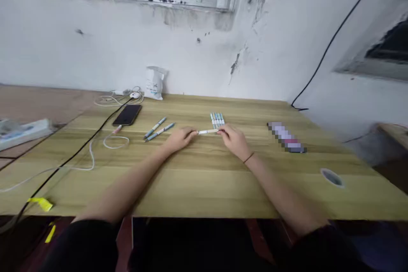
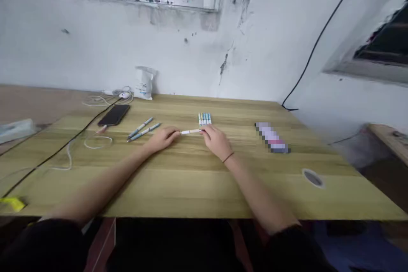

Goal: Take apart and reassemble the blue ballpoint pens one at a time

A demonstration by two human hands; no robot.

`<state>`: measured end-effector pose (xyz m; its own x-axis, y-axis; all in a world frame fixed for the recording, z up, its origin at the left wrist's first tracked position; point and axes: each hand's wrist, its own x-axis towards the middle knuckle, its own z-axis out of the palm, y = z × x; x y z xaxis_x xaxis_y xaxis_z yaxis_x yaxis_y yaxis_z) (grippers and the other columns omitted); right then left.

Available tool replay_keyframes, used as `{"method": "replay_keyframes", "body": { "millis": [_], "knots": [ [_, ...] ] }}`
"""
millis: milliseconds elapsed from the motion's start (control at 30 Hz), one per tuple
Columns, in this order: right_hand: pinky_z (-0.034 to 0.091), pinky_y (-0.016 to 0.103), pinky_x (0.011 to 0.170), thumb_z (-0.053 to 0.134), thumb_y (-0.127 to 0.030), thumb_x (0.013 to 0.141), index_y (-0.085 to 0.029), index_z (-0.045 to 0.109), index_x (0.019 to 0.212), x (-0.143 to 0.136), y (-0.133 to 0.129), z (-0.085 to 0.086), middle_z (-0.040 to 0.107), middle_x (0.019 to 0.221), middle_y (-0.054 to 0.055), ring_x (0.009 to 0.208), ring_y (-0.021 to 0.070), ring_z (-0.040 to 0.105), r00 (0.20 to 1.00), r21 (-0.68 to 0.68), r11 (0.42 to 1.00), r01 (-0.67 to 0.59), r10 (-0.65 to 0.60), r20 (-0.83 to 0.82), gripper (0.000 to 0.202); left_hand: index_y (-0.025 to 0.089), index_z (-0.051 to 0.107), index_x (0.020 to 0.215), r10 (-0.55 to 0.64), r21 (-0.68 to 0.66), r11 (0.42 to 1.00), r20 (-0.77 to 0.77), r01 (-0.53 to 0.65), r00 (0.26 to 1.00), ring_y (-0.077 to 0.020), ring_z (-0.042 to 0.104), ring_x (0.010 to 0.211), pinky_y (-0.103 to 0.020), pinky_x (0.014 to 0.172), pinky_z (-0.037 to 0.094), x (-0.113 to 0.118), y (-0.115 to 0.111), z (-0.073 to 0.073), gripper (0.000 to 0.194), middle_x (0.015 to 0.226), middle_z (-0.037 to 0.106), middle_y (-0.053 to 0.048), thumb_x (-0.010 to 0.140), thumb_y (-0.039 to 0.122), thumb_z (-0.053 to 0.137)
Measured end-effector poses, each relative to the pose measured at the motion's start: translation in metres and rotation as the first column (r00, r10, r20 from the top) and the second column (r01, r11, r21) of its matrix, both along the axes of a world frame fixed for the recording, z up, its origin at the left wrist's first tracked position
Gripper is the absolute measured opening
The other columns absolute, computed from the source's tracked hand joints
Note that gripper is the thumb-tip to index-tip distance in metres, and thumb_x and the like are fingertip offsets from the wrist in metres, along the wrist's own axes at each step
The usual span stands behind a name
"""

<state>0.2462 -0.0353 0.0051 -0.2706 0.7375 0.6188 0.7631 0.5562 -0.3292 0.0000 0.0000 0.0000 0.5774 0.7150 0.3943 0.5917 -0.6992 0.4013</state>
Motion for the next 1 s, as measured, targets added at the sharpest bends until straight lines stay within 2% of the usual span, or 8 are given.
{"method": "replay_keyframes", "body": {
  "millis": [233, 300, 400, 500, 600, 700, 800, 1000],
  "knots": [
    [0.036, 0.025, 0.057, 0.041, -0.024, 0.088, -0.022, 0.061, 0.092, 0.005, 0.004, 0.004, 0.067, 0.081, 0.003, 0.066, 0.0181, 0.058, 0.987, -0.073, 0.994, 0.079, -0.067, 0.149, 0.020, 0.020, 0.062, 0.096, 0.145, 0.331, 0.933, 0.016, -0.142, 0.989, -0.0197, 0.054, 0.088, -0.034, 0.081, 0.038, 0.006, -0.006, 0.003, 0.030, 0.090, 0.065, -0.006, 0.090, 0.040, 0.040],
    [0.035, 0.025, 0.056, 0.040, -0.025, 0.088, -0.021, 0.061, 0.092, 0.011, 0.009, 0.005, 0.067, 0.077, 0.003, 0.062, 0.0174, 0.057, 0.989, -0.102, 0.989, 0.109, -0.097, 0.115, 0.022, 0.021, 0.058, 0.109, 0.170, 0.346, 0.921, 0.054, -0.178, 0.984, -0.0210, 0.051, 0.097, -0.036, 0.087, 0.037, 0.011, -0.010, 0.002, 0.032, 0.101, 0.062, -0.007, 0.089, 0.041, 0.042],
    [0.038, 0.025, 0.058, 0.039, -0.028, 0.088, -0.019, 0.061, 0.092, 0.031, 0.024, 0.003, 0.067, 0.076, 0.005, 0.064, 0.0176, 0.058, 0.973, -0.097, 0.971, 0.219, -0.225, -0.054, 0.024, 0.021, 0.039, 0.131, 0.169, 0.326, 0.928, 0.067, -0.182, 0.983, -0.0231, 0.043, 0.114, -0.038, 0.097, 0.034, 0.019, -0.014, -0.001, 0.050, 0.125, 0.048, -0.010, 0.087, 0.045, 0.044],
    [0.038, 0.026, 0.059, 0.043, -0.031, 0.084, -0.016, 0.060, 0.085, 0.055, 0.039, -0.003, 0.066, 0.075, 0.007, 0.065, 0.0189, 0.057, 0.868, -0.143, 0.887, 0.440, -0.460, -0.185, 0.023, 0.023, 0.034, 0.135, 0.102, 0.279, 0.956, -0.037, -0.087, 0.994, -0.0238, 0.039, 0.120, -0.039, 0.101, 0.032, 0.029, -0.009, -0.008, 0.055, 0.132, 0.042, -0.010, 0.087, 0.048, 0.042],
    [0.037, 0.027, 0.059, 0.045, -0.028, 0.081, -0.016, 0.059, 0.081, 0.071, 0.049, -0.015, 0.065, 0.076, 0.008, 0.068, 0.0199, 0.057, 0.790, -0.221, 0.797, 0.562, -0.597, -0.141, 0.019, 0.025, 0.036, 0.135, 0.044, 0.218, 0.976, -0.102, -0.021, 0.994, -0.0234, 0.036, 0.123, -0.039, 0.104, 0.030, 0.049, 0.007, -0.015, 0.054, 0.134, 0.040, -0.008, 0.086, 0.050, 0.041],
    [0.034, 0.026, 0.057, 0.046, -0.027, 0.079, -0.018, 0.058, 0.080, 0.071, 0.053, -0.027, 0.064, 0.075, 0.007, 0.065, 0.0185, 0.055, 0.797, -0.282, 0.777, 0.562, -0.601, -0.068, 0.015, 0.028, 0.039, 0.133, 0.077, 0.190, 0.980, -0.111, -0.054, 0.991, -0.0268, 0.029, 0.128, -0.043, 0.106, 0.027, 0.076, 0.029, -0.021, 0.057, 0.141, 0.033, -0.006, 0.082, 0.055, 0.045],
    [0.031, 0.024, 0.054, 0.051, -0.024, 0.074, -0.020, 0.057, 0.081, 0.059, 0.054, -0.033, 0.063, 0.072, 0.003, 0.061, 0.0162, 0.053, 0.830, -0.291, 0.801, 0.523, -0.557, -0.040, 0.011, 0.033, 0.042, 0.130, 0.080, 0.161, 0.985, -0.149, -0.056, 0.986, -0.0306, 0.024, 0.131, -0.048, 0.105, 0.026, 0.097, 0.044, -0.024, 0.057, 0.144, 0.028, -0.003, 0.079, 0.059, 0.046],
    [0.029, 0.023, 0.053, 0.051, -0.023, 0.074, -0.021, 0.058, 0.094, 0.037, 0.052, -0.032, 0.064, 0.073, 0.001, 0.062, 0.0150, 0.054, 0.899, -0.293, 0.859, 0.421, -0.437, 0.009, 0.021, 0.031, 0.045, 0.128, 0.067, 0.116, 0.992, -0.199, -0.045, 0.978, -0.0265, 0.027, 0.131, -0.045, 0.106, 0.027, 0.104, 0.051, -0.027, 0.054, 0.140, 0.037, -0.004, 0.082, 0.058, 0.042]
  ]
}}
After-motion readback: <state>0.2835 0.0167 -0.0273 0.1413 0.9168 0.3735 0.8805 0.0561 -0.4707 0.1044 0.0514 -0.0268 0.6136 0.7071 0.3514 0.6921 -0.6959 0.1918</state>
